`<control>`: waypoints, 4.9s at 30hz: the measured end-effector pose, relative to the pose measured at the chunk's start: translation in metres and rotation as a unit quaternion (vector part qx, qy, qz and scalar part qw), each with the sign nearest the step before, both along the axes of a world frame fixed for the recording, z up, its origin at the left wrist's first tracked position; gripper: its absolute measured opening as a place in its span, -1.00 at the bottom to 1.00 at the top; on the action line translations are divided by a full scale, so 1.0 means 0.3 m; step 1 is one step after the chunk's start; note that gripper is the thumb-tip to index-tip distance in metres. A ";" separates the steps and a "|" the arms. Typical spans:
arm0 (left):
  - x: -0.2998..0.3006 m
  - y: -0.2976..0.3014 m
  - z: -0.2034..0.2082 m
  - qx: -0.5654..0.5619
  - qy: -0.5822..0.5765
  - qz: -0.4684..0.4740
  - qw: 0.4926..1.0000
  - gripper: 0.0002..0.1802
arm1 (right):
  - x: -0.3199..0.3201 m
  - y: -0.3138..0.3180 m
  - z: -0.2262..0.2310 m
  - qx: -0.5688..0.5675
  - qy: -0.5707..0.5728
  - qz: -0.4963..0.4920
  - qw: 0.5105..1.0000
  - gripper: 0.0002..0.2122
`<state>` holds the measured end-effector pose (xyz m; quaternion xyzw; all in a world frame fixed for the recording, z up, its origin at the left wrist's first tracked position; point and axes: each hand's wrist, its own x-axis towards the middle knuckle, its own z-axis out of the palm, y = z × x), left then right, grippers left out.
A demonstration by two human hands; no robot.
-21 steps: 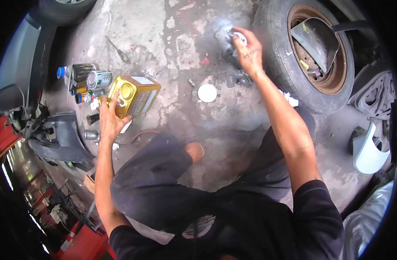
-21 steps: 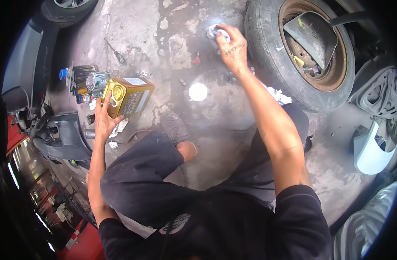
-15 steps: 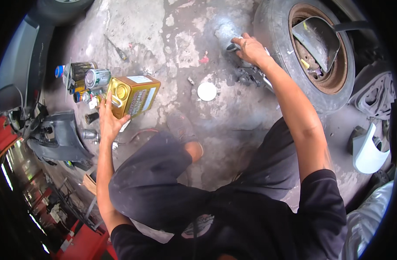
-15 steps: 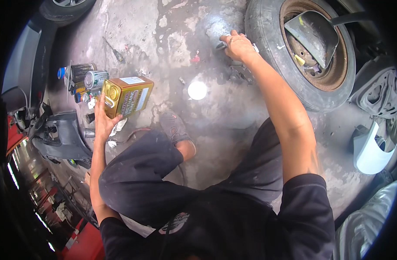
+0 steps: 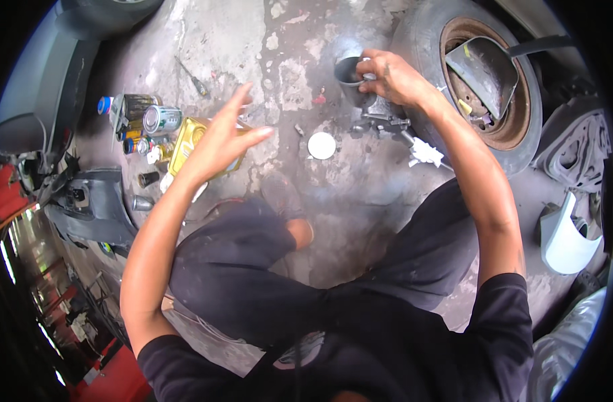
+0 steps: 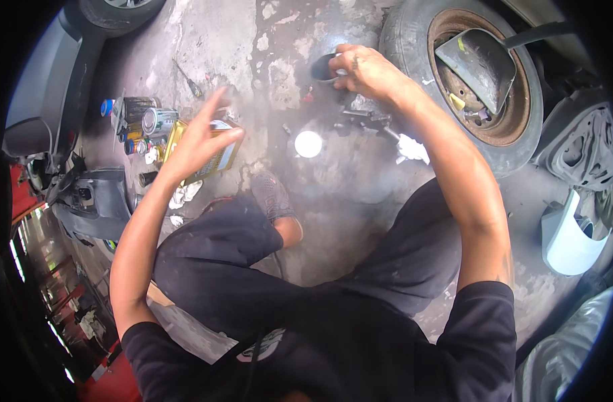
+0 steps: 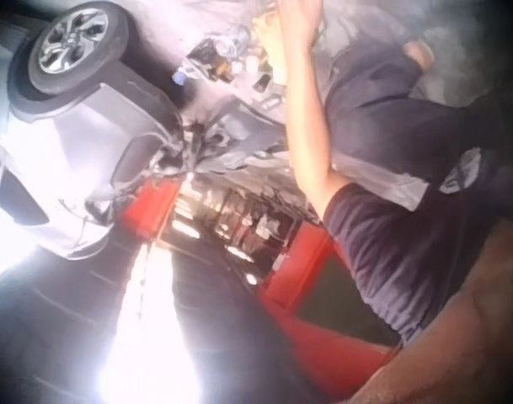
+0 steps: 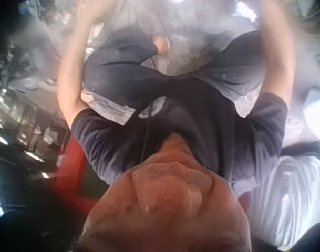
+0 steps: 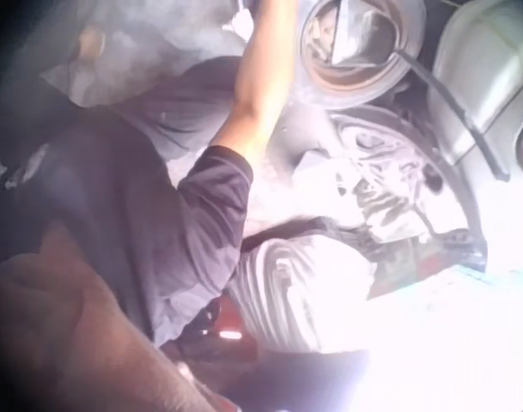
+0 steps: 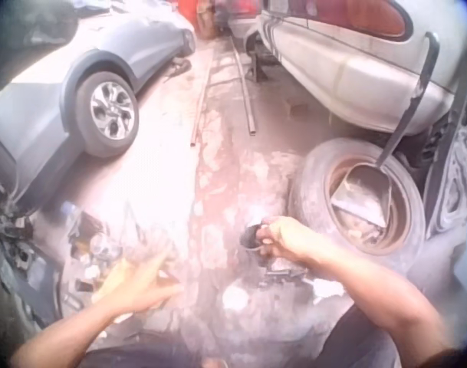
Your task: The person sits on the floor and cleans a paint spray gun using a white cloth. They wipe the exterior of the gun, remove the cup, and clean the interior and exterior of the cup. They then pour a liquid from a yellow container into the cup and continue wiping the components.
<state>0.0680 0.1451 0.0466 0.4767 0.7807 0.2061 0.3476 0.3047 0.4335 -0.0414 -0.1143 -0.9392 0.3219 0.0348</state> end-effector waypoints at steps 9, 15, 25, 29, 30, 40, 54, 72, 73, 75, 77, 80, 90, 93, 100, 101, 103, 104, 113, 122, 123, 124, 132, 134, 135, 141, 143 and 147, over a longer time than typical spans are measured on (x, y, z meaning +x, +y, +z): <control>0.260 0.321 -0.005 0.277 -0.386 0.141 0.868 0.08 | -0.085 -0.115 0.379 -0.350 0.254 -0.128 0.892 -0.68; 0.261 0.338 -0.068 0.362 -0.146 0.180 0.903 -0.18 | -0.199 -0.517 0.379 -0.172 0.323 -0.363 0.857 -0.43; 0.354 0.351 -0.009 0.415 -0.117 0.247 0.868 -0.32 | -0.202 -0.328 0.340 -0.334 0.314 -0.374 0.806 -0.49; 0.319 0.322 -0.006 0.384 -0.083 0.246 0.886 -0.36 | -0.166 -0.526 0.361 -0.181 0.333 -0.399 0.835 -0.43; 0.313 0.317 -0.006 0.387 -0.067 0.236 0.889 -0.38 | -0.184 -0.541 0.356 -0.145 0.336 -0.409 0.836 -0.43; 0.309 0.324 0.073 0.409 -0.215 0.280 0.841 -0.36 | -0.062 -0.121 0.413 -0.232 0.378 -0.366 0.818 -0.59; 0.288 0.358 0.059 0.390 -0.243 0.392 0.797 -0.39 | -0.032 -0.570 0.251 0.001 0.363 -0.362 0.859 -0.55; 0.249 0.329 0.056 0.411 -0.213 0.409 0.786 -0.29 | 0.020 -0.666 0.176 -0.053 0.396 -0.314 0.861 -0.63; 0.265 0.327 0.066 0.398 -0.217 0.432 0.780 -0.29 | 0.020 -0.641 0.173 -0.050 0.403 -0.300 0.863 -0.58; 0.280 0.341 0.093 0.399 -0.225 0.419 0.784 -0.28 | 0.002 -0.516 0.164 -0.043 0.415 -0.272 0.867 -0.49; 0.289 0.333 0.094 0.404 -0.215 0.432 0.778 -0.30 | -0.031 -0.448 0.207 -0.085 0.427 -0.278 0.856 -0.61; 0.267 0.345 0.113 0.374 -0.258 0.441 0.774 -0.34 | -0.030 -0.526 0.242 -0.040 0.443 -0.271 0.854 -0.62; 0.236 0.332 0.038 0.397 -0.176 0.438 0.787 -0.19 | 0.088 -0.568 0.270 -0.136 0.474 -0.252 0.833 -0.65; 0.260 0.361 0.022 0.415 -0.195 0.409 0.789 -0.16 | -0.057 -0.438 0.246 -0.082 0.461 -0.198 0.861 -0.69; 0.250 0.323 0.055 0.400 -0.197 0.474 0.759 -0.18 | 0.015 -0.584 0.154 -0.042 0.428 -0.275 0.860 -0.61; 0.269 0.320 0.078 0.380 -0.207 0.472 0.768 -0.19 | 0.055 -0.598 0.114 -0.044 0.408 -0.274 0.870 -0.61; 0.268 0.311 0.105 0.365 -0.204 0.456 0.786 -0.18 | 0.095 -0.578 0.101 -0.070 0.392 -0.248 0.883 -0.59; 0.275 0.317 0.111 0.364 -0.216 0.459 0.781 -0.18 | 0.110 -0.560 0.095 -0.143 0.396 -0.309 0.853 -0.61; 0.306 0.334 0.102 0.355 -0.225 0.459 0.783 -0.14 | -0.001 -0.484 0.152 0.010 0.328 -0.276 0.903 -0.34; 0.348 0.335 0.173 0.347 -0.328 0.420 0.772 -0.36 | -0.019 -0.325 0.151 -0.111 0.360 -0.248 0.893 -0.59; 0.331 0.331 0.169 0.328 -0.340 0.407 0.781 -0.31 | -0.016 -0.315 0.163 -0.168 0.357 -0.234 0.889 -0.64; 0.302 0.325 0.165 0.309 -0.351 0.395 0.791 -0.26 | -0.016 -0.290 0.163 -0.248 0.314 -0.233 0.887 -0.65; 0.312 0.334 0.201 0.300 -0.347 0.439 0.773 -0.23 | 0.084 -0.199 0.164 -0.515 0.340 -0.289 0.732 -0.27; 0.303 0.348 0.187 0.297 -0.358 0.439 0.769 -0.24 | 0.036 -0.274 0.119 -0.316 0.320 -0.204 0.869 -0.22; 0.303 0.343 0.184 0.293 -0.358 0.450 0.764 -0.23 | 0.005 -0.359 0.122 -0.228 0.313 -0.164 0.907 -0.19; 0.324 0.327 0.194 0.292 -0.359 0.443 0.768 -0.25 | -0.030 -0.313 0.162 -0.090 0.273 -0.202 0.936 -0.60; 0.320 0.323 0.213 0.298 -0.341 0.402 0.796 -0.21 | -0.009 -0.248 0.136 -0.269 0.228 -0.223 0.909 -0.65; 0.335 0.314 0.265 0.315 -0.338 0.394 0.795 -0.13 | 0.092 -0.190 0.001 -0.461 0.278 -0.288 0.792 -0.58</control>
